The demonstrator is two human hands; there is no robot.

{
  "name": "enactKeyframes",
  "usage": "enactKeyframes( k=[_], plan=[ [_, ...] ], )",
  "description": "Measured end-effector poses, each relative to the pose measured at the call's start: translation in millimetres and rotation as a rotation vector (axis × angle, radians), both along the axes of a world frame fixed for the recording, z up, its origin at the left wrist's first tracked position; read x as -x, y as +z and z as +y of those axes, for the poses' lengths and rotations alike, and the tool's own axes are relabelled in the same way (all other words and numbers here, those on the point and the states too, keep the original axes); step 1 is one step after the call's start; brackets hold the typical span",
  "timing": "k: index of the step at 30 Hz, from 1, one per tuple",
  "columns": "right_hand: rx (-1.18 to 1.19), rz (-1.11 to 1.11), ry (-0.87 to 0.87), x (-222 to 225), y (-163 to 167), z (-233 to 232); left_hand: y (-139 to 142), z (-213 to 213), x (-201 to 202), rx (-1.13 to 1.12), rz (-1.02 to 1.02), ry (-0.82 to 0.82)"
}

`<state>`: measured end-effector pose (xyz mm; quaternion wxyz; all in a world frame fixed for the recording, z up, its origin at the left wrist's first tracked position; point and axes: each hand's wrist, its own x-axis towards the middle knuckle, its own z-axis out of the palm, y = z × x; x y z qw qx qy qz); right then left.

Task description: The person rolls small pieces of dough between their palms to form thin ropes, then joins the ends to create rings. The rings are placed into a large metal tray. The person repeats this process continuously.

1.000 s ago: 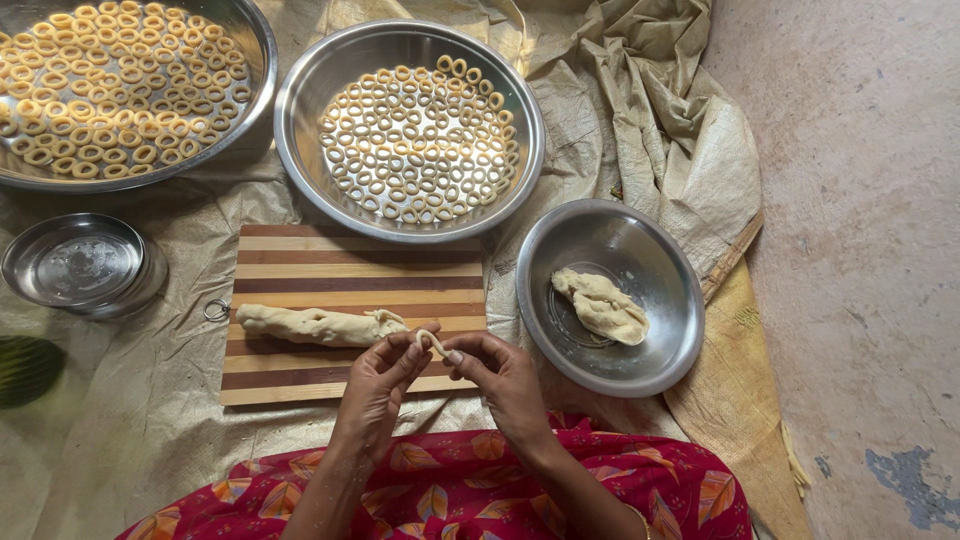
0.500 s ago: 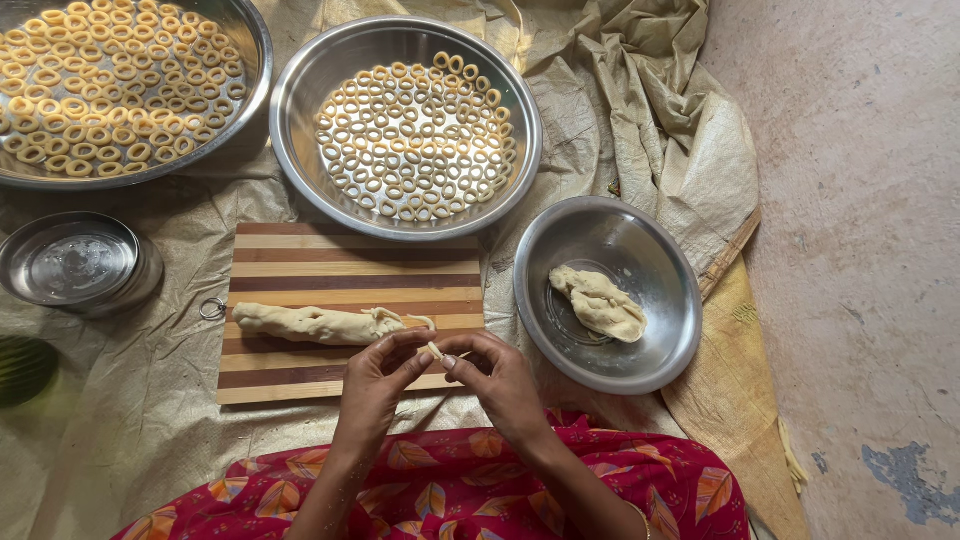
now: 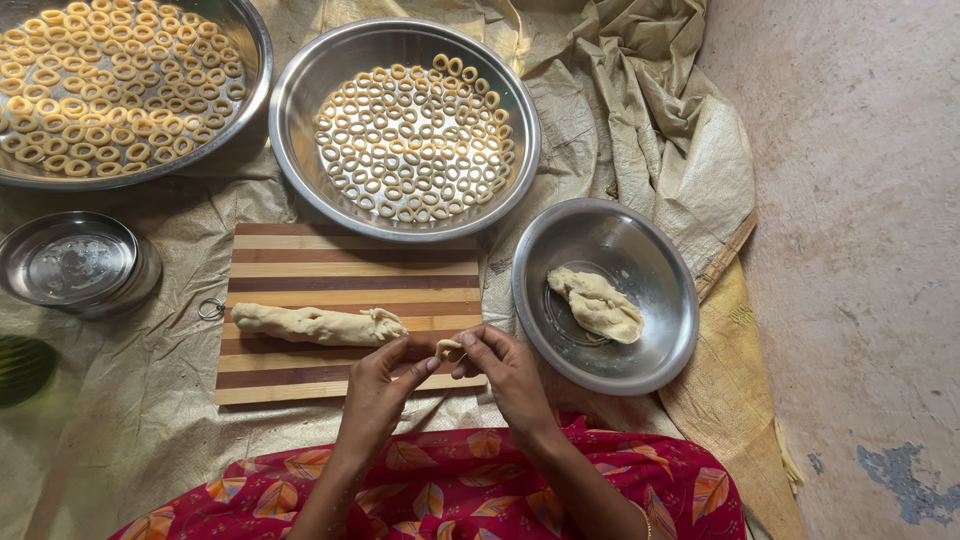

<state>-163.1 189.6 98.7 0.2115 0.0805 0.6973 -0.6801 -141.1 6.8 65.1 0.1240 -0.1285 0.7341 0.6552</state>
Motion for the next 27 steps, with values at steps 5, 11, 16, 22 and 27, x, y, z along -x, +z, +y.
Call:
enactKeyframes(
  k=[5, 11, 16, 22, 27],
  plan=[
    [0.002, 0.071, 0.002, 0, -1, 1, -6, -2, 4, -0.389, -0.064, 0.074],
    [-0.114, 0.172, 0.059, -1, -3, -1, -13, -4, 3, -0.472, -0.060, 0.125],
    [-0.316, 0.223, 0.112, -3, -5, -5, -11, -4, 2, -0.365, 0.003, 0.223],
    [-0.369, 0.261, 0.258, -5, -6, -9, 1, -3, 2, -0.375, 0.082, 0.260],
    [-0.343, 0.268, 0.280, -5, -6, -10, 10, 1, 0, -0.160, 0.145, 0.159]
  ],
)
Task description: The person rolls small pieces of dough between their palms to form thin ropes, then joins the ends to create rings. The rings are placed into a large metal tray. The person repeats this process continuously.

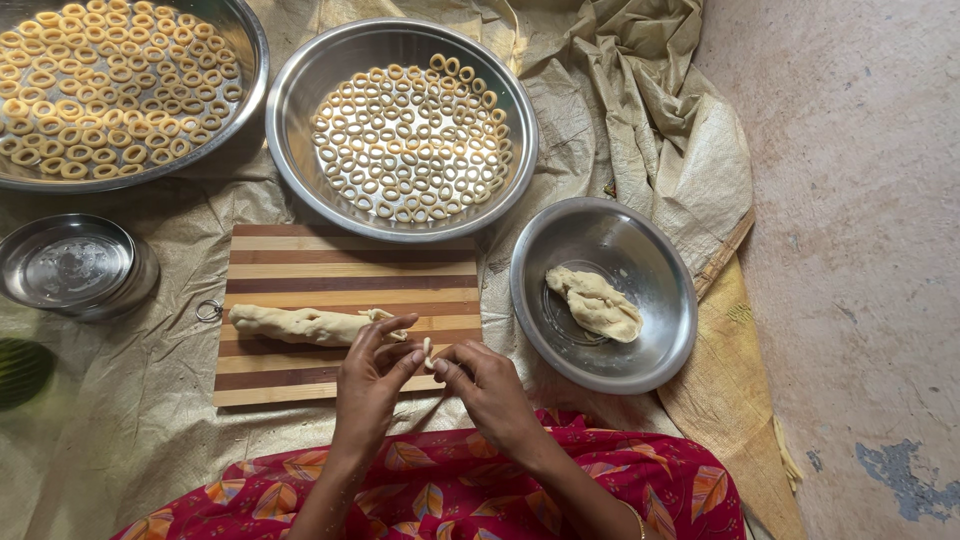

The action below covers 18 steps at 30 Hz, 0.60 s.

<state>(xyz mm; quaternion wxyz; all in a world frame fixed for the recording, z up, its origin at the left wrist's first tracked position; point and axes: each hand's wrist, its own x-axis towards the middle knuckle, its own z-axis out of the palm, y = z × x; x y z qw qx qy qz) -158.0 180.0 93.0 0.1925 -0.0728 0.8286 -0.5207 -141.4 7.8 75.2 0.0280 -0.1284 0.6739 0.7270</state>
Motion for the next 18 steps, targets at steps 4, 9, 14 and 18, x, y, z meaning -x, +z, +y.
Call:
enactKeyframes(
  k=[4, 9, 14, 18],
  plan=[
    [0.110, -0.130, -0.046, 1, 1, 1, 6, 3, 2, 0.180, 0.058, -0.059],
    [0.412, -0.225, -0.009, 2, 4, 3, 15, 4, -2, 0.323, 0.233, -0.106],
    [0.199, -0.149, -0.046, 3, 8, 4, 18, 6, -1, 0.417, 0.316, -0.120],
    [-0.191, 0.056, -0.055, 3, 11, 4, 15, 7, -2, 0.425, 0.248, -0.108]
  ],
)
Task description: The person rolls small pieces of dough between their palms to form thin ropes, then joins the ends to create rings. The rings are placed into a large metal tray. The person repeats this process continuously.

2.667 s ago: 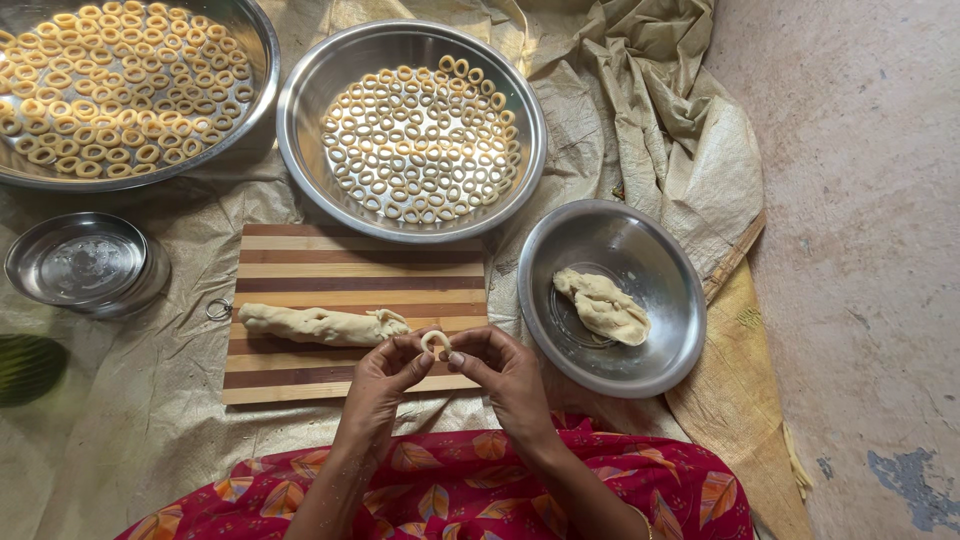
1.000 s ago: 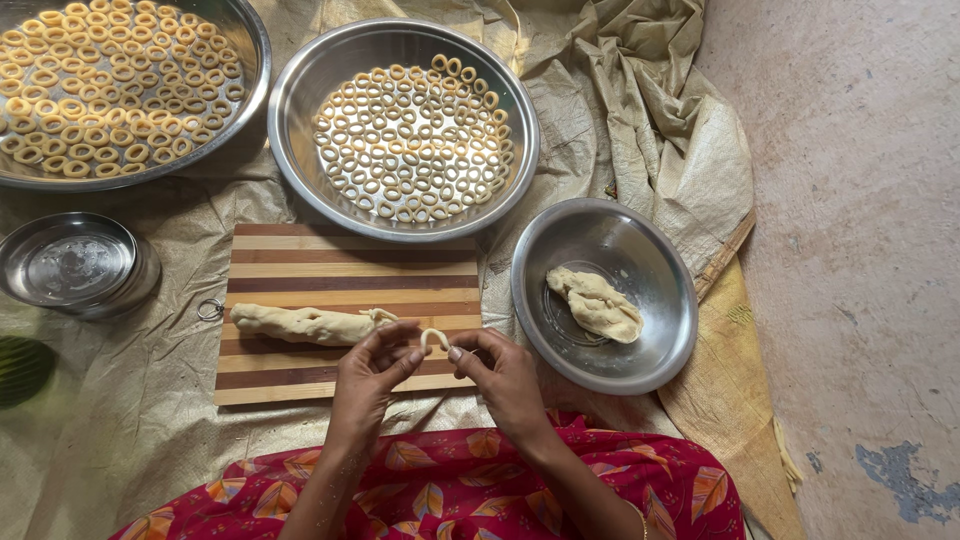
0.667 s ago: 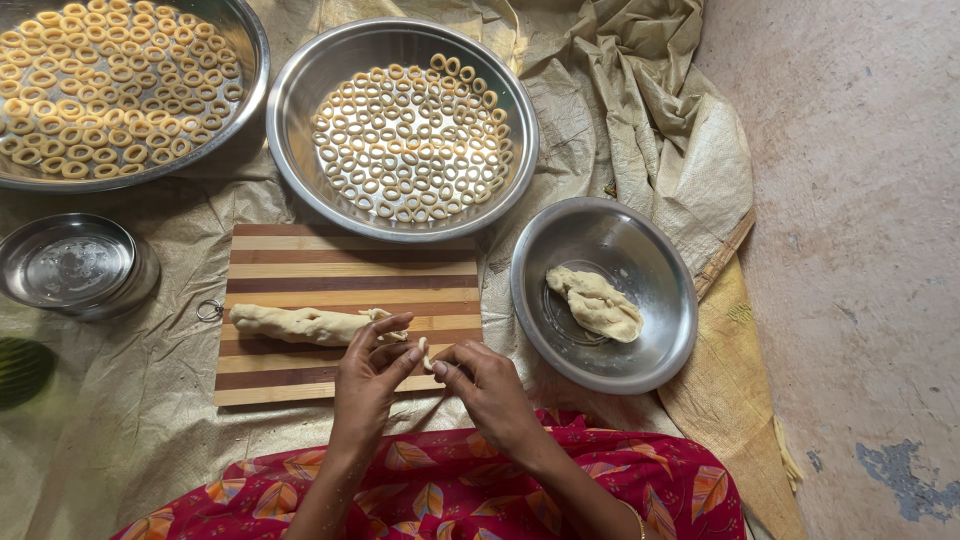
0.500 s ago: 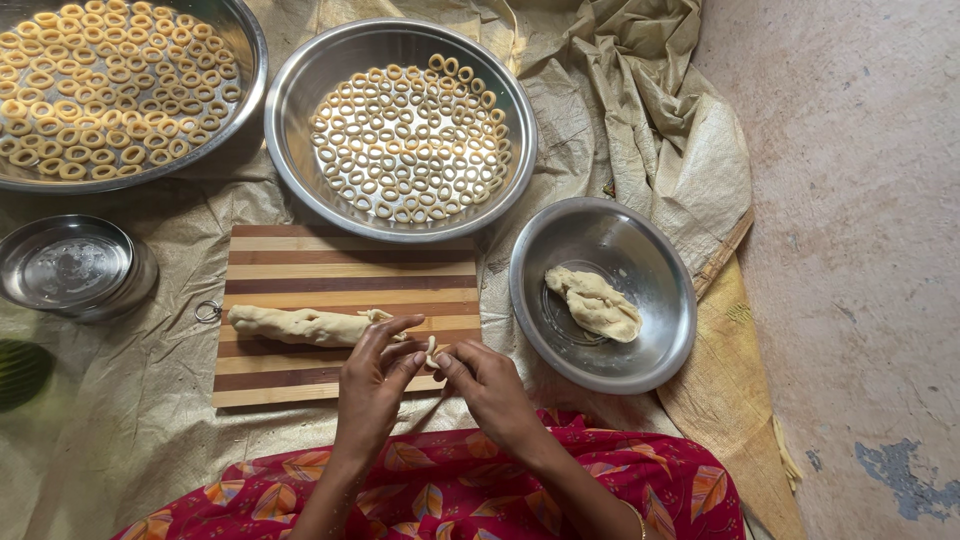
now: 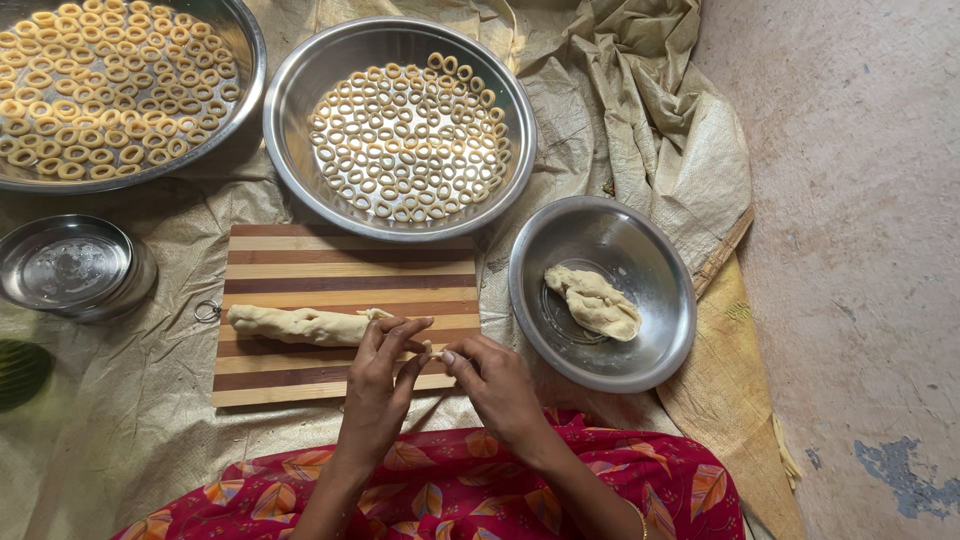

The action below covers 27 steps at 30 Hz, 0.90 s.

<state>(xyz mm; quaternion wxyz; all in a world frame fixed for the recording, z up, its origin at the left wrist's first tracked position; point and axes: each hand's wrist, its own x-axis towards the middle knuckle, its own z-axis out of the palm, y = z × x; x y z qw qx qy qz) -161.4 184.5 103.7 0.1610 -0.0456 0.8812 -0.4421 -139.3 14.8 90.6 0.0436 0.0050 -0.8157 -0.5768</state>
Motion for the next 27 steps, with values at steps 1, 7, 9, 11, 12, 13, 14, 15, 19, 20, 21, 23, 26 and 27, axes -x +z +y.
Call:
enactKeyframes(
  k=[1, 7, 9, 11, 12, 13, 14, 15, 19, 20, 21, 23, 26, 27],
  plan=[
    [0.010, -0.013, -0.003, 0, 1, 0, -1, -1, 0, -0.020, -0.041, -0.010],
    [0.065, -0.050, -0.030, 0, 3, 0, -3, -7, 3, -0.311, -0.262, -0.013],
    [0.077, -0.036, -0.035, 0, 4, -1, -5, -7, 4, -0.412, -0.291, -0.028],
    [0.134, -0.039, -0.046, 1, 4, -1, -8, -6, 3, -0.402, -0.258, -0.043],
    [0.162, -0.041, -0.052, 1, 4, -1, -10, -6, 3, -0.397, -0.240, -0.051],
    [0.161, -0.093, -0.092, 1, 4, -1, -11, -6, 2, -0.437, -0.264, -0.040],
    [0.161, -0.145, -0.133, 1, 4, -1, -13, -6, 3, -0.476, -0.288, -0.030],
    [0.161, -0.196, -0.173, 1, 4, 0, -15, -7, 3, -0.514, -0.312, -0.020],
    [0.403, -0.005, -0.081, 1, 3, 0, -18, -9, 4, -0.612, -0.331, -0.002],
    [0.446, -0.040, -0.070, 1, 3, 0, -19, -10, 4, -0.601, -0.324, -0.001],
    [0.488, -0.076, -0.059, 0, 3, 0, -19, -10, 4, -0.589, -0.318, -0.001],
    [0.442, -0.041, -0.064, 0, 2, 0, -18, -9, 3, -0.583, -0.345, -0.003],
    [0.470, -0.042, -0.081, 0, 2, 1, -17, -9, 3, -0.546, -0.339, 0.000],
    [0.496, -0.050, -0.087, 0, 1, 1, -16, -8, 4, -0.527, -0.328, 0.002]
  ],
)
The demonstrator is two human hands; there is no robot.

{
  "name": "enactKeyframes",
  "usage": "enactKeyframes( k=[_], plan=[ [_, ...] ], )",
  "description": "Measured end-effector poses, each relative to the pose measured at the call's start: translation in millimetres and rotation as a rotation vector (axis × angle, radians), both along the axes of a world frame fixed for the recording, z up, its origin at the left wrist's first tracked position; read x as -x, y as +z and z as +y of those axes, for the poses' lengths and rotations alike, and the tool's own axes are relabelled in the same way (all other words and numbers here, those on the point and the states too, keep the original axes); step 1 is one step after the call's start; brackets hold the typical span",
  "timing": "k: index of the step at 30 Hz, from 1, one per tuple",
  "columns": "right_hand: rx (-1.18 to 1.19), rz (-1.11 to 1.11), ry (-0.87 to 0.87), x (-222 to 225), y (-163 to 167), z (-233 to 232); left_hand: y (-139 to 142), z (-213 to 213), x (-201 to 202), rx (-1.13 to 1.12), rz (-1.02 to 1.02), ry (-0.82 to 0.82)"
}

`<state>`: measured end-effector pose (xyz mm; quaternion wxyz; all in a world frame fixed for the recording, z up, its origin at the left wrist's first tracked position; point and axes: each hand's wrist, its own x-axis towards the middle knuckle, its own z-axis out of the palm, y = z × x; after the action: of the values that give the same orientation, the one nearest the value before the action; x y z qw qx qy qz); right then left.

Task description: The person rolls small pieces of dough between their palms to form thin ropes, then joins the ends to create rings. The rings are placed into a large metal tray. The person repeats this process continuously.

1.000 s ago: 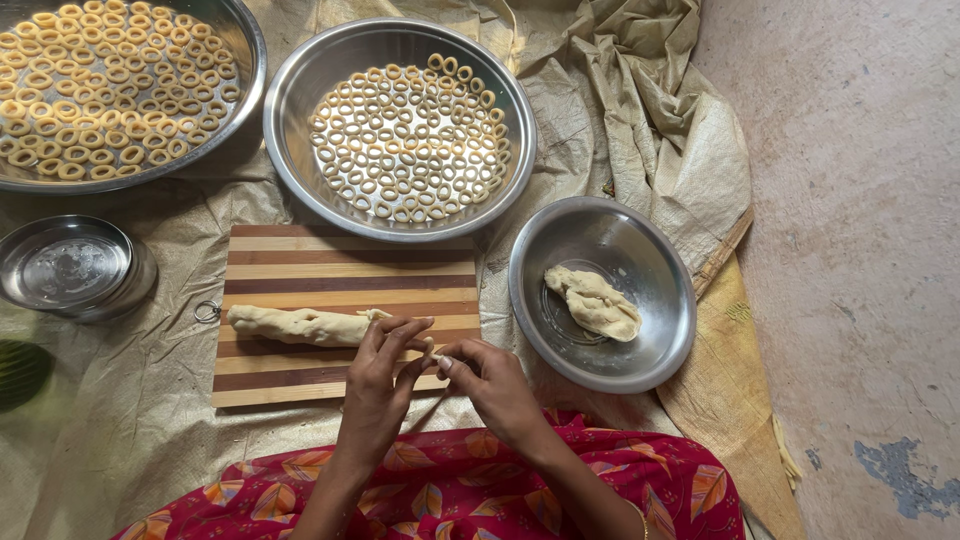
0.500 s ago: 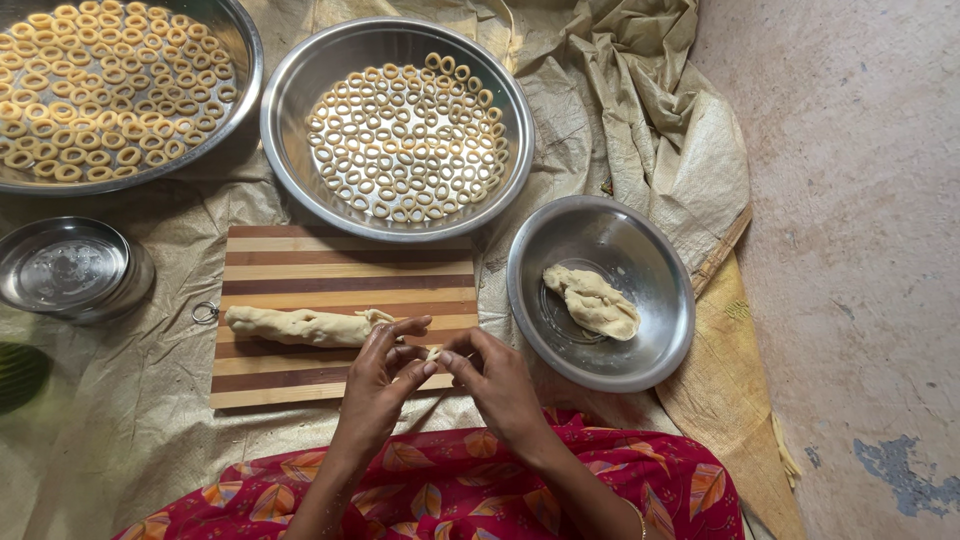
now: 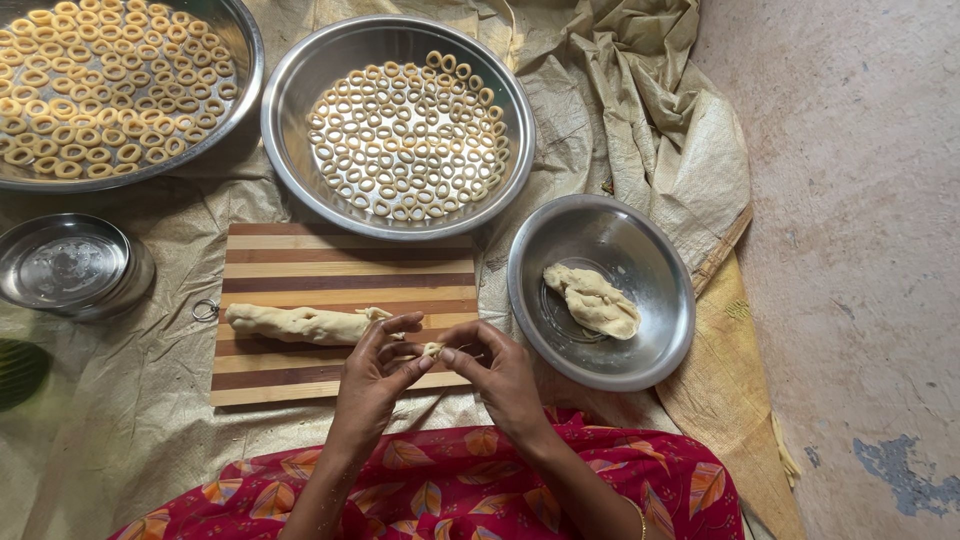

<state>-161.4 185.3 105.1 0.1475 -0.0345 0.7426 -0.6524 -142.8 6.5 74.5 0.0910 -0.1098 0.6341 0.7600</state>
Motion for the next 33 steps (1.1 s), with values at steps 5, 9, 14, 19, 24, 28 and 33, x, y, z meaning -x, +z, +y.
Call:
enactKeyframes(
  k=[5, 9, 14, 19, 24, 28, 33],
  plan=[
    [-0.013, -0.046, -0.002, -1, 0, 0, 3, 0, 2, -0.046, 0.009, -0.019],
    [-0.014, 0.039, -0.011, -3, 0, -2, -1, -1, 0, -0.022, -0.041, -0.015],
    [0.141, -0.022, -0.068, -9, 1, -6, -15, 1, 0, -0.273, -0.034, 0.027],
    [0.056, -0.030, -0.016, -16, 3, -13, -19, 11, -4, -0.644, -0.037, -0.008],
    [-0.315, 0.505, 0.060, -24, 4, -23, -10, 14, -2, -0.808, -0.002, 0.034],
    [-0.248, 0.423, 0.075, -28, 4, -30, -3, 7, 4, -0.853, 0.000, 0.195],
    [-0.242, 0.510, -0.236, -11, 7, -25, 0, 20, 0, -0.633, -0.125, -0.046]
  ],
)
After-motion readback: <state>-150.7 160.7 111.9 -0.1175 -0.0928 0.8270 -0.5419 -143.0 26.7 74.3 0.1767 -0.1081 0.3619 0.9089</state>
